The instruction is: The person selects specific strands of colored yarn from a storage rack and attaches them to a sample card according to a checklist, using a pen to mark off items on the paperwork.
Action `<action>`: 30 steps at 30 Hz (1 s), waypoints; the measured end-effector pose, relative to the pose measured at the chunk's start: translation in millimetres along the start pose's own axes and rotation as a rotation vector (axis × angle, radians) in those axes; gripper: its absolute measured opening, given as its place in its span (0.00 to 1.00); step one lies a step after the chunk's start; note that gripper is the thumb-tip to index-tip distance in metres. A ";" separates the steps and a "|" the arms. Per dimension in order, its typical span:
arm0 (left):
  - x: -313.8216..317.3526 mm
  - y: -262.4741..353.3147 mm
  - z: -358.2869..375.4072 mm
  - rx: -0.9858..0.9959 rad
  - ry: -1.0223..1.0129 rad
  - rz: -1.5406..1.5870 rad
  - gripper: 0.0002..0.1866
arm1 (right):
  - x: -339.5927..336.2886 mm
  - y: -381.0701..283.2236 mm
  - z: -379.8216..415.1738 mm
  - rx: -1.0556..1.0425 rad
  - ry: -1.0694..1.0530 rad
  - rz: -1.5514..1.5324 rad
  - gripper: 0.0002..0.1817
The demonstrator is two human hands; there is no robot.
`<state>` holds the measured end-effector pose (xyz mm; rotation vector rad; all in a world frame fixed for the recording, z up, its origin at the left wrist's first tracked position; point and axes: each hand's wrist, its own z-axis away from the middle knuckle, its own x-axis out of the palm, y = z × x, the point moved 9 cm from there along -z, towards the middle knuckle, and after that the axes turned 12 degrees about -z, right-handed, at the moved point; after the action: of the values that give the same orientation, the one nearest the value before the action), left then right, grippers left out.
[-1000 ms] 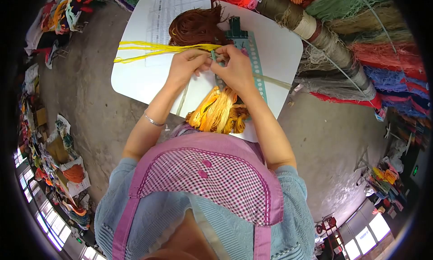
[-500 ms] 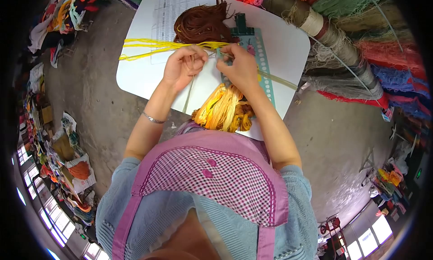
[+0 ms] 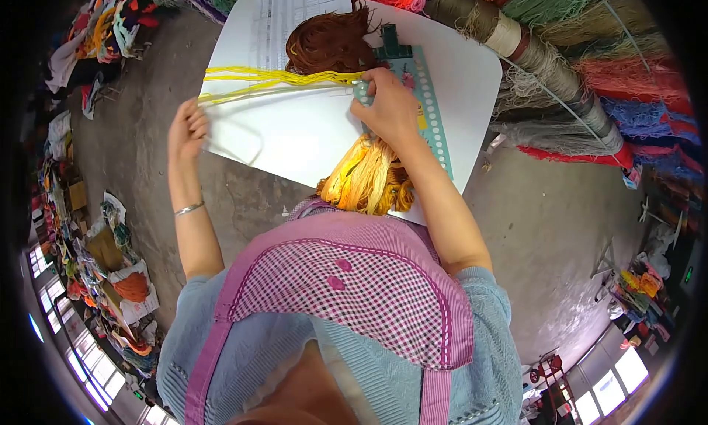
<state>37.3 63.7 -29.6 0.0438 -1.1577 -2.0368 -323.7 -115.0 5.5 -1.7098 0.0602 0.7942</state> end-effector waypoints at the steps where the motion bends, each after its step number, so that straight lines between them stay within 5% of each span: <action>1: -24.6 7.3 2.3 0.024 0.041 0.138 0.14 | 1.0 1.3 0.0 0.022 -0.012 0.009 0.24; 3: -67.0 22.2 13.8 0.144 0.365 0.070 0.11 | 2.9 2.4 1.3 0.028 -0.024 0.022 0.24; 4: -58.8 35.1 11.8 0.300 0.019 0.038 0.19 | 3.6 5.8 2.7 0.040 -0.027 0.023 0.24; 6: -43.6 19.7 25.0 0.327 0.163 0.085 0.25 | 4.0 -6.7 3.3 -0.018 -0.023 0.035 0.23; 9: 85.1 5.9 70.8 0.215 -0.270 0.376 0.35 | 24.6 -56.9 9.1 -0.125 -0.162 -0.312 0.14; 14: 186.9 -4.6 116.0 0.274 -0.493 0.107 0.44 | 44.1 -139.2 14.7 -0.158 -0.243 -0.819 0.11; 18: 208.9 -0.6 123.7 0.501 -0.445 -0.344 0.35 | 51.8 -136.0 18.5 0.007 -0.388 -0.831 0.09; 19: 210.4 1.8 129.9 0.442 -0.395 -0.295 0.27 | 49.4 -136.8 20.2 0.006 -0.389 -0.827 0.09; 26: 210.0 -0.9 125.1 0.454 -0.455 -0.359 0.23 | 35.1 -134.2 32.4 0.131 -0.350 -1.037 0.07; 29: 182.9 -15.4 103.8 0.159 -0.331 0.072 0.15 | 27.6 -126.7 36.0 0.310 -0.357 -1.303 0.06; 30: 161.7 -18.7 82.1 0.080 -0.598 0.438 0.12 | 19.1 -113.8 36.8 0.396 -0.394 -1.516 0.05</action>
<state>-118.1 24.5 57.3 -0.7592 -1.4483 -1.6446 -276.5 -40.6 88.5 -0.7818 -1.1337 -0.0825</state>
